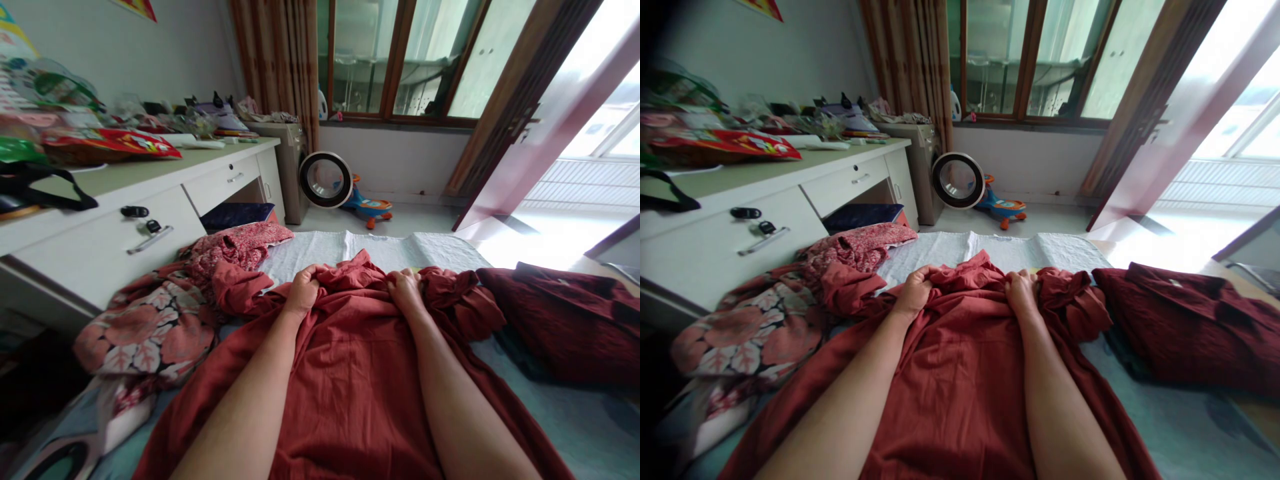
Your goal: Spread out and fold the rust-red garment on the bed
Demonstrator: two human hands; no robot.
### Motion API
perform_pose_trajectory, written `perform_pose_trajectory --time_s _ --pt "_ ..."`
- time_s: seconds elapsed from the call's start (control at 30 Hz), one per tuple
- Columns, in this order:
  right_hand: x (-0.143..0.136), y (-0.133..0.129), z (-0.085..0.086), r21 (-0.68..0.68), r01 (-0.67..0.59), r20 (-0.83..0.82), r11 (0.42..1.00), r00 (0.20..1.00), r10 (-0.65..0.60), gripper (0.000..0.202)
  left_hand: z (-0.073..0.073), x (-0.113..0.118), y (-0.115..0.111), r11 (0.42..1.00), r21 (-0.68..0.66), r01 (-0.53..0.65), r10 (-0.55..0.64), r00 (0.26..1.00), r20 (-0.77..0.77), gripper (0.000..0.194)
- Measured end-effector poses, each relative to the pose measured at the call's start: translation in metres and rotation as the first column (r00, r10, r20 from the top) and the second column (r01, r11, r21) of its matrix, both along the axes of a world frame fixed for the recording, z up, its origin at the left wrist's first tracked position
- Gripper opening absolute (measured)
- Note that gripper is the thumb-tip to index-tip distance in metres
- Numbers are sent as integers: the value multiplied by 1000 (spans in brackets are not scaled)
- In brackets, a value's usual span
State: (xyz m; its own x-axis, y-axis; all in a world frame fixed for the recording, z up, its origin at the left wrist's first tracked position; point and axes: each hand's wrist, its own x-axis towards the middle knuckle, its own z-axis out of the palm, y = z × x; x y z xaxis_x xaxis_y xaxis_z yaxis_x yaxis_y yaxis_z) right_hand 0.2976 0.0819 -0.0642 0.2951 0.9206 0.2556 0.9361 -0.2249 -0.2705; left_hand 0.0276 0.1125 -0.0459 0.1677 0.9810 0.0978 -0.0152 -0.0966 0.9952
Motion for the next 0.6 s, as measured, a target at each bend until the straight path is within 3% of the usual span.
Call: perform_pose_trajectory --time_s 0.1,0.2,0.3,0.43,0.6 --pt "-6 1 -2 87 -77 4 993 997 77 51 3 -1 -2 999 -3 40 -40 999 9 12" --pt "-12 3 -2 71 -142 -65 987 987 147 71 6 -3 -3 991 87 97 -92 994 -64 8" --pt "-15 5 -2 34 -146 -176 989 973 150 66 11 -7 -5 973 81 217 -209 973 -102 9" --pt "-12 8 -3 98 -152 -267 983 948 173 54 21 -12 -11 927 11 376 -375 927 -23 7" --pt "-8 8 -4 259 -285 -290 923 889 355 53 28 -16 -13 902 -20 431 -430 902 42 4"
